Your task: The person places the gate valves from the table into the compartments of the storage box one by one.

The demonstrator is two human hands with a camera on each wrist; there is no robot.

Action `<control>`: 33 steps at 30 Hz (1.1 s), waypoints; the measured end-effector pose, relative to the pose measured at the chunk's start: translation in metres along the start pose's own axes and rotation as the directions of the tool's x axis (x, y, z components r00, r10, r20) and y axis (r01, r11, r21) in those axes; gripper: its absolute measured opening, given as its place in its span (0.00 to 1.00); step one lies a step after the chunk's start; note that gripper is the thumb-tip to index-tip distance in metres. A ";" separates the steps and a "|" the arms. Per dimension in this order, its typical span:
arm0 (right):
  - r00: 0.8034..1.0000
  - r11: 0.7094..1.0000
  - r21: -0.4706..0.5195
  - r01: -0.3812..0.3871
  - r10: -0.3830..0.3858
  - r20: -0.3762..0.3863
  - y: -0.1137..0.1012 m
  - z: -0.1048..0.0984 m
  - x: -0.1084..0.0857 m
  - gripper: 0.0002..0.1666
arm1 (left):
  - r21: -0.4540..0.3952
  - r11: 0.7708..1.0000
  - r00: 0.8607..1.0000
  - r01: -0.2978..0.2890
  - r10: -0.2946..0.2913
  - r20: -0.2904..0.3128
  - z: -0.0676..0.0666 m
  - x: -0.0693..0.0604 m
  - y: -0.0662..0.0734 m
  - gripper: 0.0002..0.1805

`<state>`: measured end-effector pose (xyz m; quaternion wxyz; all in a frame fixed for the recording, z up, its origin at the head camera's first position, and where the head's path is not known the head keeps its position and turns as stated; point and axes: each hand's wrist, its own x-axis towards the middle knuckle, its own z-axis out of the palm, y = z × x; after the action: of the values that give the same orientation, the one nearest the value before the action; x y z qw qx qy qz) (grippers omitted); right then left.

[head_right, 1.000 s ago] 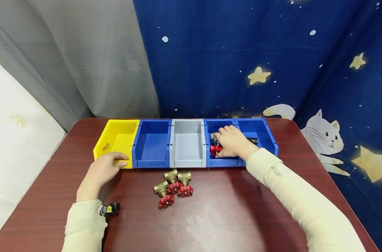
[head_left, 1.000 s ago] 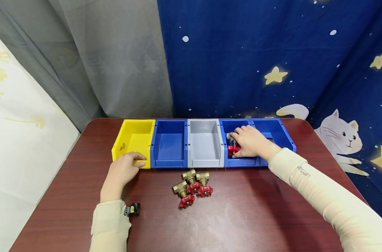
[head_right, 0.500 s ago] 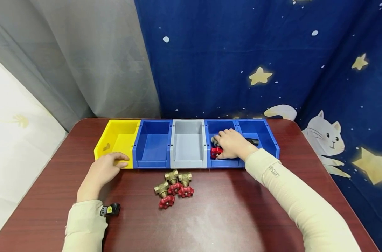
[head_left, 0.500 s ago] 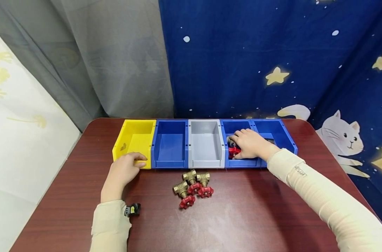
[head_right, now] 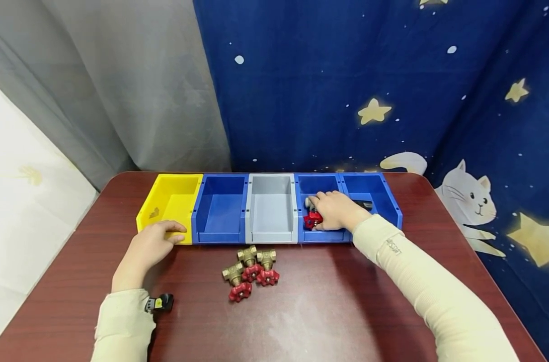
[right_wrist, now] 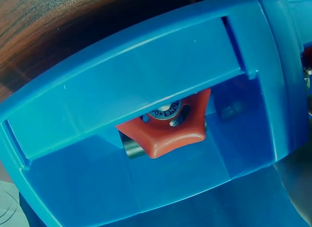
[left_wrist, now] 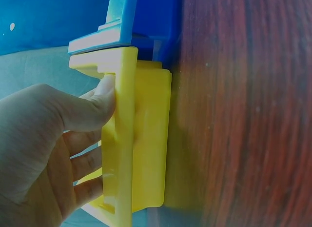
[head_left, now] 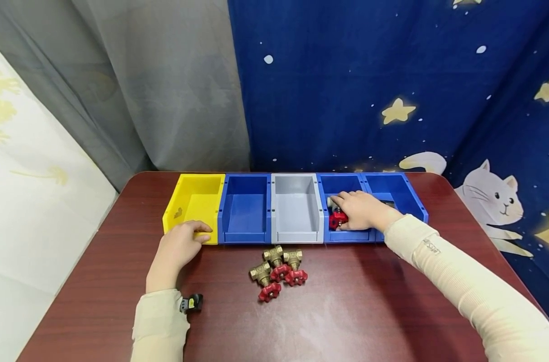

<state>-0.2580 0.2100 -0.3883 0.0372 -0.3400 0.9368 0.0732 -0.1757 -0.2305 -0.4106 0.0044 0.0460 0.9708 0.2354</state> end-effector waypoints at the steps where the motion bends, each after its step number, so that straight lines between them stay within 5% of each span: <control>1: 1.000 1.000 0.003 -0.002 0.002 0.005 0.000 0.000 -0.001 0.52 | 0.000 1.000 1.000 -0.001 0.001 0.000 0.000 0.000 0.000 0.10; 13: 0.999 0.999 -0.034 -0.007 0.008 0.032 -0.004 -0.004 -0.001 0.50 | 0.000 1.000 1.000 0.004 -0.004 -0.006 0.002 0.000 -0.001 0.11; 33: 0.994 0.996 0.082 0.027 -0.018 -0.111 -0.024 -0.027 -0.033 0.33 | 0.004 1.000 1.000 -0.005 0.005 -0.016 0.003 0.000 0.000 0.11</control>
<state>-0.2175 0.2086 -0.3603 0.0002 -0.3524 0.9357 0.0147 -0.1759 -0.2294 -0.4138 -0.0038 0.0468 0.9711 0.2340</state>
